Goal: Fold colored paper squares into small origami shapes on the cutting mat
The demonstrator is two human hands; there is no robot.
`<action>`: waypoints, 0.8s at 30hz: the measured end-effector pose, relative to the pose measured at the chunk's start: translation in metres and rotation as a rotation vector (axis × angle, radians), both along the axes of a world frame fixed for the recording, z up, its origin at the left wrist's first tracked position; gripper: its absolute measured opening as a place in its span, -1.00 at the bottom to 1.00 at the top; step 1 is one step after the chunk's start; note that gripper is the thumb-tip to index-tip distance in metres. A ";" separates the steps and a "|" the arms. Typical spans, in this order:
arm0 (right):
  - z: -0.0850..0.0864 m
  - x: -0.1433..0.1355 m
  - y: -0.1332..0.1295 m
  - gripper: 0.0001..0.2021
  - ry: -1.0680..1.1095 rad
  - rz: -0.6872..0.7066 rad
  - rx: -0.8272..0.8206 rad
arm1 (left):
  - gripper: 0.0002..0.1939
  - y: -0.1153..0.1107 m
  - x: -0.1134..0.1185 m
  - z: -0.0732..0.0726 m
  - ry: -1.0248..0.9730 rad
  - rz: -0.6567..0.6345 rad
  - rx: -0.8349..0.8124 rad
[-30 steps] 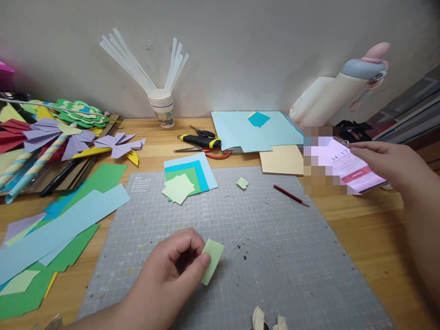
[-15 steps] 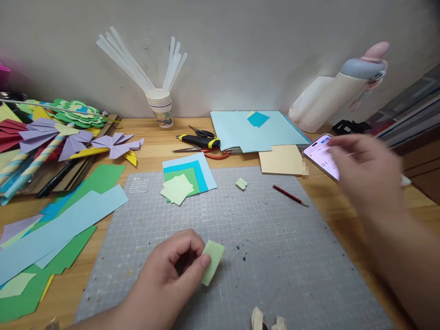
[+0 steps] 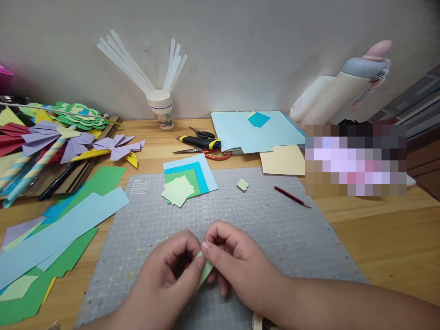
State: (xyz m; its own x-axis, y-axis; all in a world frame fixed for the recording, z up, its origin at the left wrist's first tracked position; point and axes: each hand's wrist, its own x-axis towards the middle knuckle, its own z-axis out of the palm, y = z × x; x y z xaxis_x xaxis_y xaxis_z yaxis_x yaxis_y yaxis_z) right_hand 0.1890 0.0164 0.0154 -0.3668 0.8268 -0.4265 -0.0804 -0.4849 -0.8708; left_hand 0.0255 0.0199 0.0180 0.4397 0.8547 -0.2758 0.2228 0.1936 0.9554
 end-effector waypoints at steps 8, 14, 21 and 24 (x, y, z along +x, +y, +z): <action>-0.001 0.007 0.001 -0.75 -0.050 0.048 0.139 | -0.72 0.003 0.002 0.002 0.060 0.176 0.052; -0.001 0.014 0.005 -0.86 -0.134 0.036 0.274 | -0.72 0.002 0.003 0.001 0.039 0.187 0.044; -0.003 0.016 0.009 -0.93 -0.295 0.047 0.459 | -0.74 0.002 0.004 0.000 0.086 0.132 0.135; -0.005 0.016 0.007 -0.90 -0.390 0.092 0.629 | -0.76 0.002 0.005 0.000 0.127 0.066 0.208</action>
State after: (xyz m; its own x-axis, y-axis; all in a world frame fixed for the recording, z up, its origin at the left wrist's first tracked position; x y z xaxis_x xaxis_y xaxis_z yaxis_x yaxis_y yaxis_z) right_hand 0.2053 0.0233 0.0107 -0.3650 0.9310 0.0039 0.3076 0.1245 -0.9433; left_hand 0.0304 0.0215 0.0176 0.3541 0.9246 -0.1402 0.3367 0.0138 0.9415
